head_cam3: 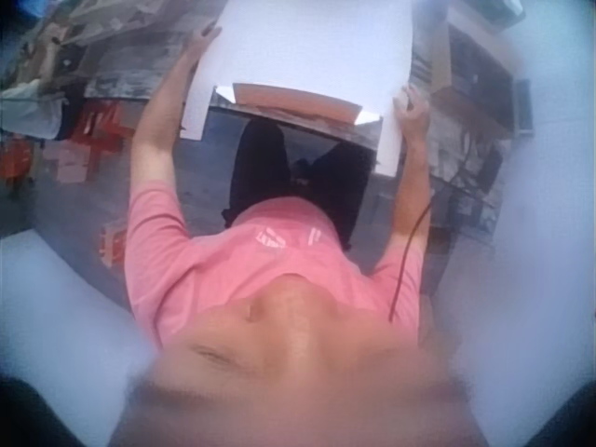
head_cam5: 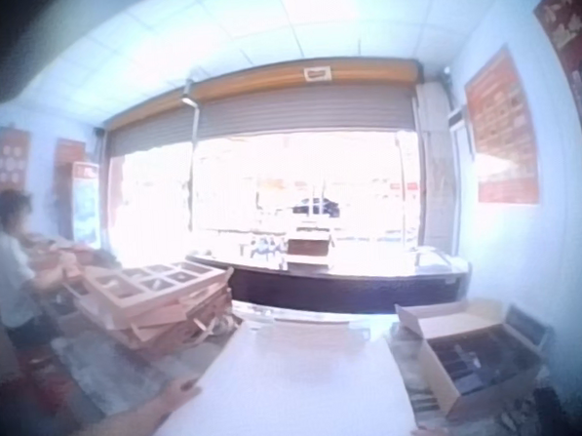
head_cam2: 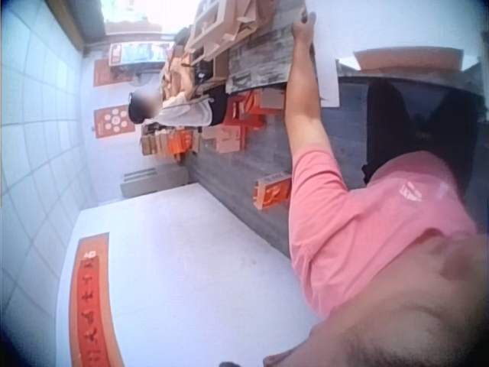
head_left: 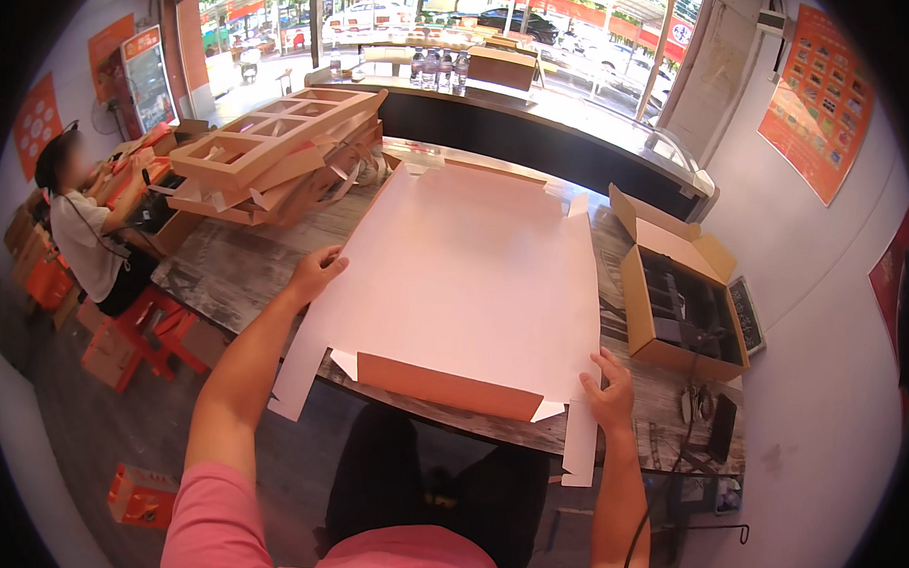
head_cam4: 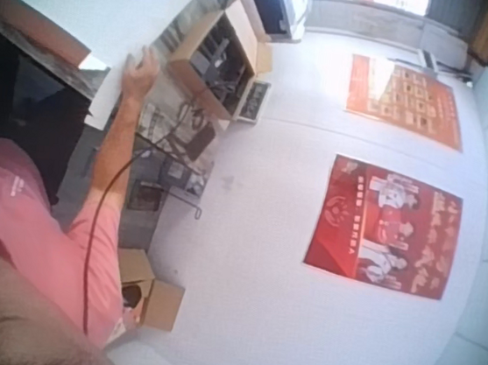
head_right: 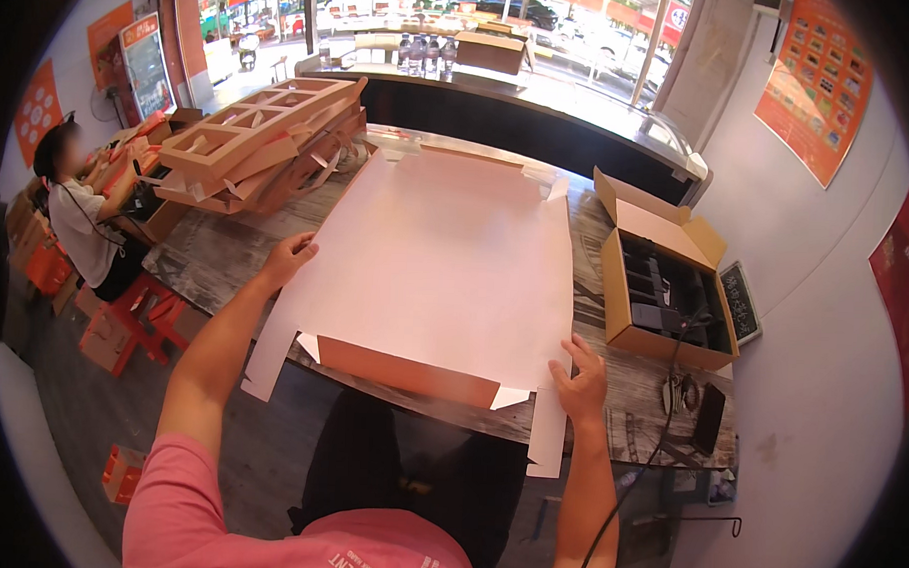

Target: The person assembles a cardboard box frame by folding the pre-scored edges into a tray shape. The person then places several smaller, labeled paper-wrapped items into the compartments of a matching wooden insert within the box.

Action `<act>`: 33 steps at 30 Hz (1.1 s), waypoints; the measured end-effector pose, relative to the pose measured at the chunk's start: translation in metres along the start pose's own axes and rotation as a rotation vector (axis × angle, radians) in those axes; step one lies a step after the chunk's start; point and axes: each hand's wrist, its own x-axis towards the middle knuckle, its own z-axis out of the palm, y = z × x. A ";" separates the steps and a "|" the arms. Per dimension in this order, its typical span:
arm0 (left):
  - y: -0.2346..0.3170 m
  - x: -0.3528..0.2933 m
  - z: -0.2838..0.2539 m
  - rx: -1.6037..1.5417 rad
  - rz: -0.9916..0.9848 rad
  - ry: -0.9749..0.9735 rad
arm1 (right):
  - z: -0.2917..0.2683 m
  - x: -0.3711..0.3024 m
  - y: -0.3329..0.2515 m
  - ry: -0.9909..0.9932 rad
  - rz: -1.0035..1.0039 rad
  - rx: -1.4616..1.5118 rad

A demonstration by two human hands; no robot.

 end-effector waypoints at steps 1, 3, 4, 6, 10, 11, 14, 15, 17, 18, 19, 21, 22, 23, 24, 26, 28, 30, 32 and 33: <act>0.012 -0.003 0.005 -0.096 -0.059 0.007 | -0.002 -0.002 0.005 0.025 -0.014 0.034; 0.056 -0.022 0.008 -0.284 -0.187 0.023 | -0.012 -0.010 0.006 0.061 0.080 0.366; 0.058 -0.029 0.003 -0.349 -0.186 0.040 | -0.014 -0.011 0.003 0.074 0.123 0.538; 0.055 -0.042 -0.009 -0.479 -0.184 0.072 | -0.014 -0.011 -0.004 0.216 0.097 0.710; 0.043 -0.069 -0.024 -0.569 -0.218 -0.028 | -0.017 -0.017 0.005 0.308 0.354 0.900; 0.042 -0.075 -0.027 -0.592 -0.220 -0.068 | -0.017 -0.018 0.013 0.292 0.333 0.857; 0.038 -0.093 -0.044 -0.607 -0.219 -0.152 | -0.018 -0.020 0.021 0.213 0.330 0.793; 0.037 -0.099 -0.048 -0.605 -0.216 -0.175 | -0.019 -0.020 0.021 0.183 0.337 0.781; 0.049 -0.113 -0.056 -0.527 -0.223 -0.167 | -0.026 -0.020 0.018 0.146 0.407 0.841; 0.050 -0.117 -0.059 -0.489 -0.226 -0.165 | -0.028 -0.021 0.018 0.129 0.443 0.870; 0.046 -0.120 -0.064 -0.459 -0.232 -0.146 | -0.028 -0.020 0.020 0.110 0.453 0.934; 0.039 -0.125 -0.073 -0.399 -0.244 -0.112 | -0.026 -0.020 0.026 0.073 0.472 1.062; 0.037 -0.128 -0.071 -0.373 -0.232 -0.080 | -0.027 -0.019 0.022 0.052 0.463 1.083; 0.036 -0.130 -0.067 -0.347 -0.219 -0.049 | -0.028 -0.020 0.019 0.031 0.454 1.104; 0.034 -0.131 -0.063 -0.321 -0.207 -0.017 | -0.030 -0.020 0.015 0.009 0.445 1.125; 0.030 -0.132 -0.051 -0.293 -0.140 0.016 | -0.029 -0.017 0.002 0.048 0.465 1.090; 0.033 -0.134 -0.038 -0.230 -0.078 0.059 | -0.033 -0.016 -0.011 0.034 0.437 0.963; 0.043 -0.140 -0.026 -0.130 -0.024 0.111 | -0.041 -0.017 -0.023 -0.033 0.360 0.744; 0.045 -0.143 -0.023 -0.079 -0.038 0.105 | -0.049 -0.025 -0.028 -0.056 0.237 0.450; 0.047 -0.145 -0.022 -0.054 -0.046 0.101 | -0.051 -0.029 -0.028 -0.068 0.175 0.304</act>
